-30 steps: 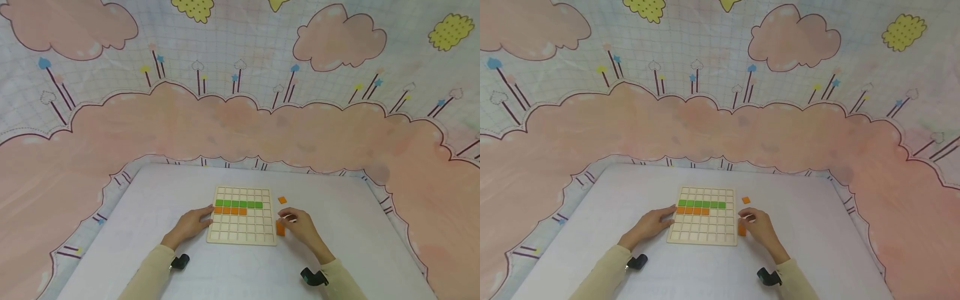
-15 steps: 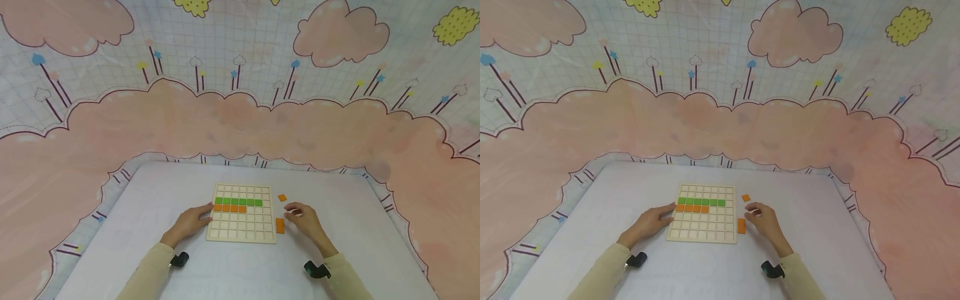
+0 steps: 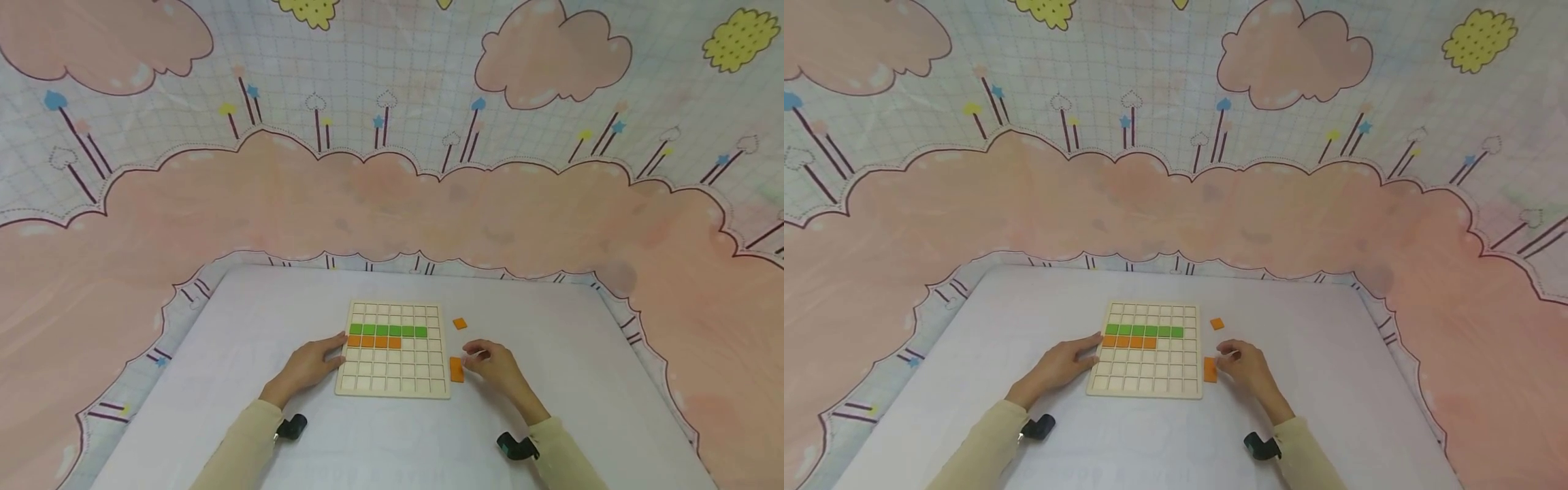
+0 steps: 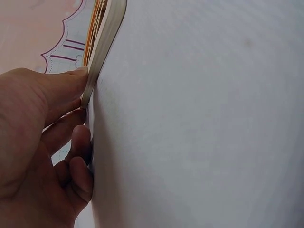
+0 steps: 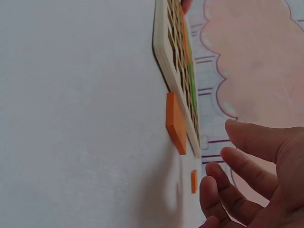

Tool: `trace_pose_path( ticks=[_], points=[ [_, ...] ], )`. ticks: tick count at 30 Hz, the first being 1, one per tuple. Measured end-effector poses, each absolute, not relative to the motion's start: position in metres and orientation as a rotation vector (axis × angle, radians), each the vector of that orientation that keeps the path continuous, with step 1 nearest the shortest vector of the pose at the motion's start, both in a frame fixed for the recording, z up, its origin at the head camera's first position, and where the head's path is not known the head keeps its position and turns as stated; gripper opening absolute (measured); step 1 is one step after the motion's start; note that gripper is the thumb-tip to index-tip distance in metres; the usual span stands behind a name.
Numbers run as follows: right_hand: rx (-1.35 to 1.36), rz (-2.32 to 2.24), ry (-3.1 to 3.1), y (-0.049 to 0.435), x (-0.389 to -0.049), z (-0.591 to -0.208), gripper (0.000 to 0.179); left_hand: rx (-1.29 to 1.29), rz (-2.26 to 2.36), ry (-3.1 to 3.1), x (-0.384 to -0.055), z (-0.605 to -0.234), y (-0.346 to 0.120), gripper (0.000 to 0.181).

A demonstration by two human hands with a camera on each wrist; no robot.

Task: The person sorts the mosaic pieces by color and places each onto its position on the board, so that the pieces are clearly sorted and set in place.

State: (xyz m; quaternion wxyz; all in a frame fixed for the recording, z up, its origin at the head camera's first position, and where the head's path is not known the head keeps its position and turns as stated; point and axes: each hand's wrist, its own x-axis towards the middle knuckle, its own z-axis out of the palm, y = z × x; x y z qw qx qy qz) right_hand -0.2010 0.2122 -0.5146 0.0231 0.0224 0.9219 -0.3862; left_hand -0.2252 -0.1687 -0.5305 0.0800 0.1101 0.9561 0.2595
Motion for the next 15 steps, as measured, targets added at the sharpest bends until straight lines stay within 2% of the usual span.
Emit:
trace_pose_path(
  ticks=[15],
  points=[
    [0.064,-1.112,2.835,0.2085,-0.2025,-0.5226,0.029,0.314,0.785,2.850,-0.2256,-0.5298,-0.1693,0.055]
  ],
)
